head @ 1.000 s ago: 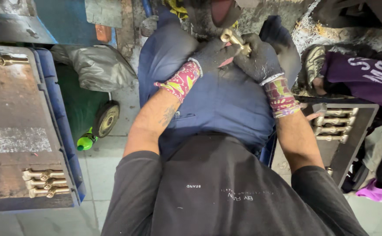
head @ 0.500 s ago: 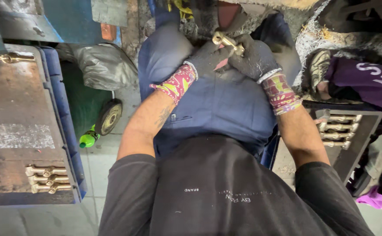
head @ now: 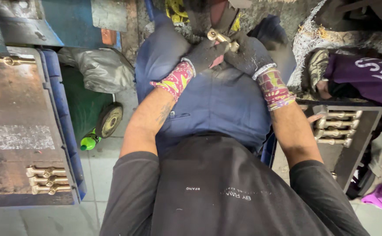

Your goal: The person sits on the floor and repeatedly rubs small brass-colored metal parts against a grinding wheel to smooth or polish their surfaces. The person handles the parts one at a time, rotating them to treat different sides, and places finished pieces into a nearby tray.

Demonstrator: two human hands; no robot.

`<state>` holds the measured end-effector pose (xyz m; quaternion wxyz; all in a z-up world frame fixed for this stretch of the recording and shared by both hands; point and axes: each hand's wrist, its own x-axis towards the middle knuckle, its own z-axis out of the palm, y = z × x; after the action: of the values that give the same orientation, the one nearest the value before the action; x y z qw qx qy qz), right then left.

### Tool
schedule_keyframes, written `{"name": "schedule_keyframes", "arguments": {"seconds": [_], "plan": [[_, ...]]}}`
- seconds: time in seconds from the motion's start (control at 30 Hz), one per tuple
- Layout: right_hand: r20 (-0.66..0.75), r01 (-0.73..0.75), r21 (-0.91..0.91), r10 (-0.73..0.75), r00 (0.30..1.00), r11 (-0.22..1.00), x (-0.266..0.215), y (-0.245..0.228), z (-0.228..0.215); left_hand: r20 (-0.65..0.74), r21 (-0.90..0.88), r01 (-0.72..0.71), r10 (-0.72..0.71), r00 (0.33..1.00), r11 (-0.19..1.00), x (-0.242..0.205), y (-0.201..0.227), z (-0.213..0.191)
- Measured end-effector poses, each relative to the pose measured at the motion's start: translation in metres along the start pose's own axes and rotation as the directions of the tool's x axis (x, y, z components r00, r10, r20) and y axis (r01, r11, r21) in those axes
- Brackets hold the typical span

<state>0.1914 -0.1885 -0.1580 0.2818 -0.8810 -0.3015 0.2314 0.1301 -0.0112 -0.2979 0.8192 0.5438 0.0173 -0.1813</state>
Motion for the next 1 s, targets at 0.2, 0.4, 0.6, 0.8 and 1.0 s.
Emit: {"name": "schedule_keyframes", "arguments": {"seconds": [0.2, 0.4, 0.6, 0.8, 1.0], "plan": [[-0.104, 0.08, 0.013, -0.078, 0.991, 0.997, -0.021, -0.006, -0.009, 0.064, -0.001, 0.031, -0.031, 0.997, 1.0, 0.01, -0.004, 0.019], [-0.057, -0.097, 0.057, 0.101, 0.993, 0.994, -0.023, -0.013, -0.013, 0.071, 0.071, 0.069, -0.074, 0.995, 0.995, 0.009, 0.005, 0.026], [-0.013, 0.026, -0.004, -0.026, 1.0, 1.0, -0.009, -0.007, -0.013, 0.073, -0.219, 0.075, -0.06, 0.996, 0.973, 0.001, 0.011, 0.026], [0.058, -0.034, -0.04, 0.037, 0.998, 0.999, 0.004, -0.004, -0.007, 0.01, -0.076, 0.05, -0.05, 0.999, 0.996, -0.009, 0.012, 0.015], [0.085, -0.095, -0.102, 0.104, 0.991, 0.99, 0.017, 0.001, 0.003, -0.012, -0.162, 0.024, -0.026, 1.0, 0.986, -0.006, 0.004, 0.0]]}}
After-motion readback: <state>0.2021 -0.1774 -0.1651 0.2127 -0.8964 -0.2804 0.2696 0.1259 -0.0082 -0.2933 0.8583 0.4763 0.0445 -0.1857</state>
